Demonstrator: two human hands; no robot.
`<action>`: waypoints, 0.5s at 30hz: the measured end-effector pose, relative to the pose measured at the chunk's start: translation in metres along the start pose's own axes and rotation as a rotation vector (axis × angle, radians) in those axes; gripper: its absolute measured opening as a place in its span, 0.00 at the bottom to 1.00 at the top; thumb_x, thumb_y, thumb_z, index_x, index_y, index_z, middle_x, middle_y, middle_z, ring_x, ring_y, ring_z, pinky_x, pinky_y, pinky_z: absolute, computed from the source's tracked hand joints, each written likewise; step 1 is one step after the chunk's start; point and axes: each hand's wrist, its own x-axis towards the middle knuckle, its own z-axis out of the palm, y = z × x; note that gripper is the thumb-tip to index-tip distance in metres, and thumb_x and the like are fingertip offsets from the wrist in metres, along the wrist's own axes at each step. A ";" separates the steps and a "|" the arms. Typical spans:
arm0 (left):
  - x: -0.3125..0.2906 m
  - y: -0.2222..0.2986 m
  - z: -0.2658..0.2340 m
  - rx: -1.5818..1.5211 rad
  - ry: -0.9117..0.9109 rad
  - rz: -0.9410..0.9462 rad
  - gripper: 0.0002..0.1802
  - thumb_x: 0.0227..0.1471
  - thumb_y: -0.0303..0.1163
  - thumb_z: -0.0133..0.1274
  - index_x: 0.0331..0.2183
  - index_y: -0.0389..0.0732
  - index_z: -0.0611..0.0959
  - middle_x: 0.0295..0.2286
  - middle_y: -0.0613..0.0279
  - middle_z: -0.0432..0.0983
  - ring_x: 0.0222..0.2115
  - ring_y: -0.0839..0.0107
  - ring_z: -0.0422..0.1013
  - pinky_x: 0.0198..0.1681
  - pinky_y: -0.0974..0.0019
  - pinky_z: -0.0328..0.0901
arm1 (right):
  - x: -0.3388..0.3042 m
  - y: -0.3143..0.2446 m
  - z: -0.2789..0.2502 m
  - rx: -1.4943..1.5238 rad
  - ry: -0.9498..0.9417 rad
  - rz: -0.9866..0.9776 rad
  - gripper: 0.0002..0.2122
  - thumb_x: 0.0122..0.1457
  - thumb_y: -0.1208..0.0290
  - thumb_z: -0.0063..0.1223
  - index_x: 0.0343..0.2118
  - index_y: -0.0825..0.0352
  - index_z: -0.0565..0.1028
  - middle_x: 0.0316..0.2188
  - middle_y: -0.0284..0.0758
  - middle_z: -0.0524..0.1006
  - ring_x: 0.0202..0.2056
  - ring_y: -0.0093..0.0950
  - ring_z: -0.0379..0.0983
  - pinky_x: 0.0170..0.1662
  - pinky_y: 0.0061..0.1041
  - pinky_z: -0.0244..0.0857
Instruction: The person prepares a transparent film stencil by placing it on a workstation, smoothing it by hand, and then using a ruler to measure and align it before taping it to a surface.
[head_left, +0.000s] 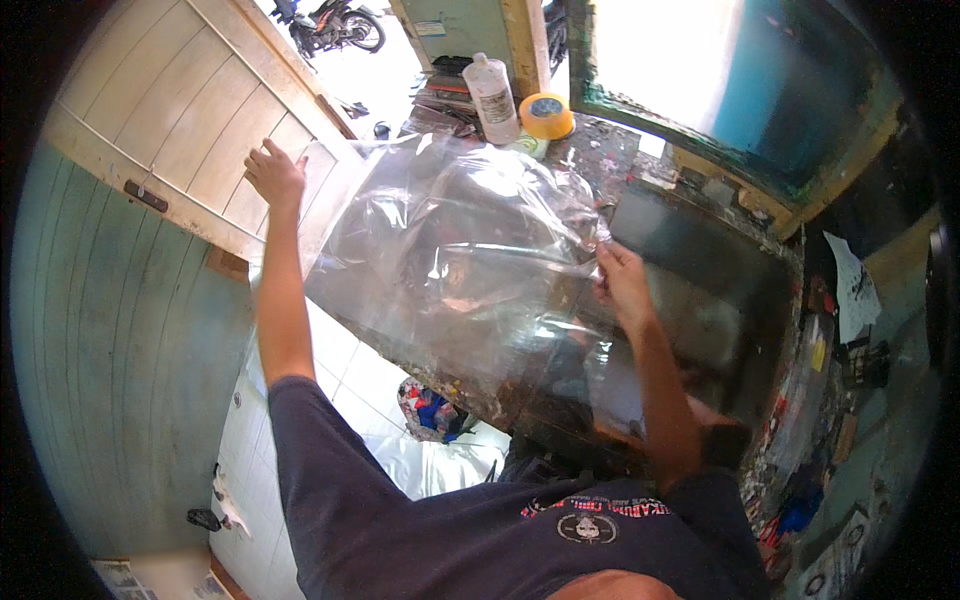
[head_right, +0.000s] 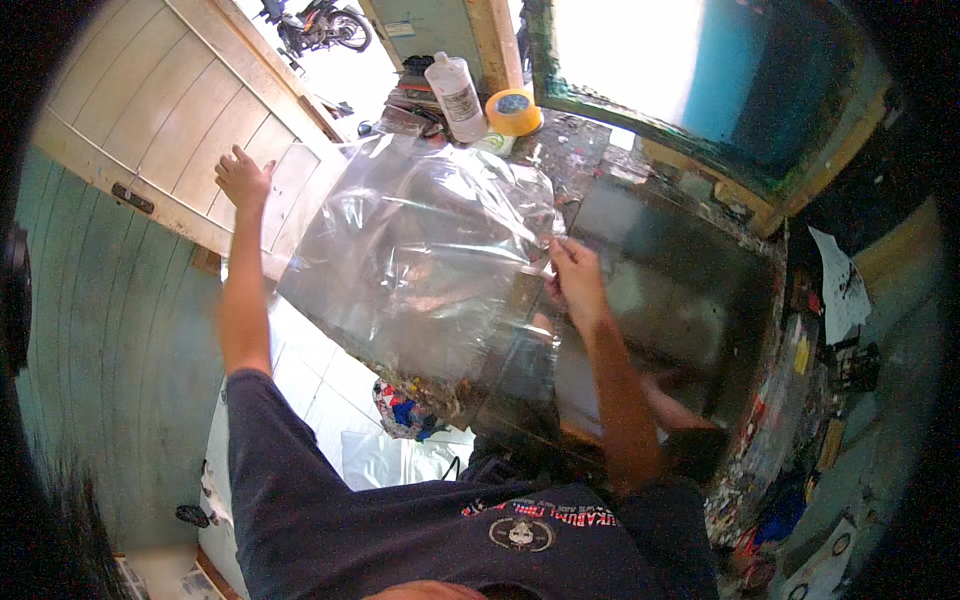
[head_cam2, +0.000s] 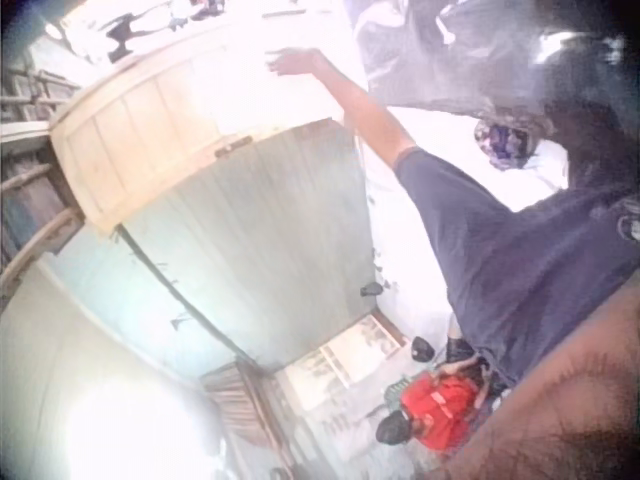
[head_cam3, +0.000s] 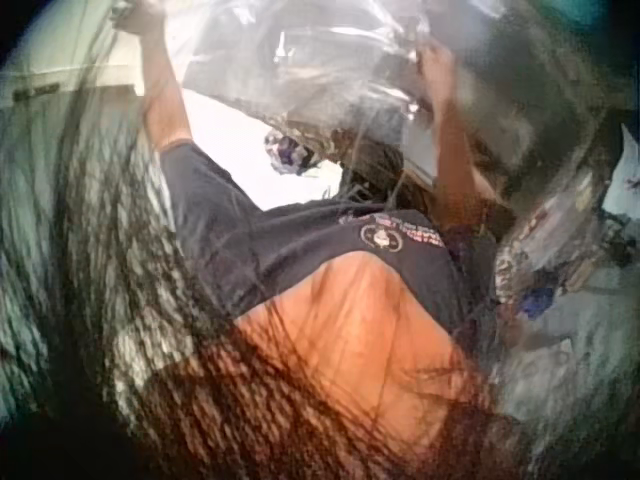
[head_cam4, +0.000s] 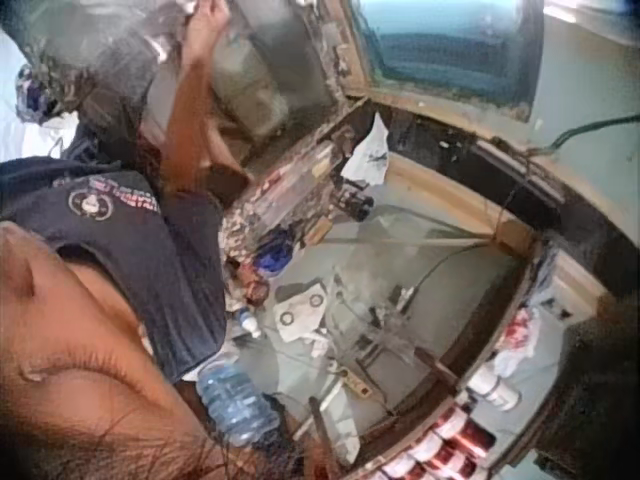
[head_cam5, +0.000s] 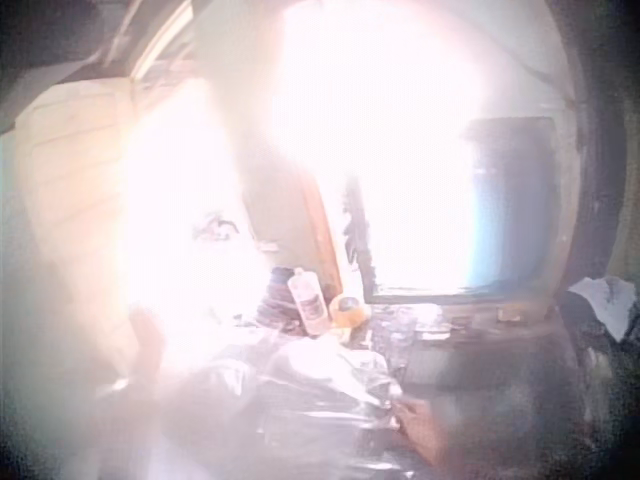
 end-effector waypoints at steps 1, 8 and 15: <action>-0.016 0.005 0.004 -0.061 0.083 -0.040 0.43 0.46 0.55 0.65 0.53 0.35 0.71 0.47 0.45 0.71 0.52 0.51 0.66 0.53 0.46 0.63 | 0.010 0.016 0.011 0.017 0.036 0.016 0.12 0.69 0.64 0.48 0.46 0.64 0.78 0.15 0.23 0.68 0.12 0.16 0.61 0.14 0.18 0.54; -0.181 0.028 0.069 -0.449 -0.766 -0.070 0.45 0.60 0.61 0.41 0.64 0.34 0.62 0.62 0.28 0.53 0.64 0.38 0.52 0.67 0.46 0.48 | 0.013 0.068 0.048 -0.086 0.059 0.014 0.12 0.67 0.68 0.49 0.39 0.72 0.79 0.15 0.32 0.74 0.13 0.22 0.70 0.15 0.23 0.62; -0.159 0.070 0.159 -0.596 -0.706 -0.017 0.42 0.63 0.57 0.40 0.65 0.36 0.60 0.64 0.30 0.48 0.67 0.40 0.46 0.69 0.51 0.43 | 0.012 0.058 0.053 -0.288 0.104 0.034 0.13 0.67 0.67 0.50 0.37 0.74 0.78 0.19 0.36 0.80 0.15 0.22 0.74 0.15 0.23 0.64</action>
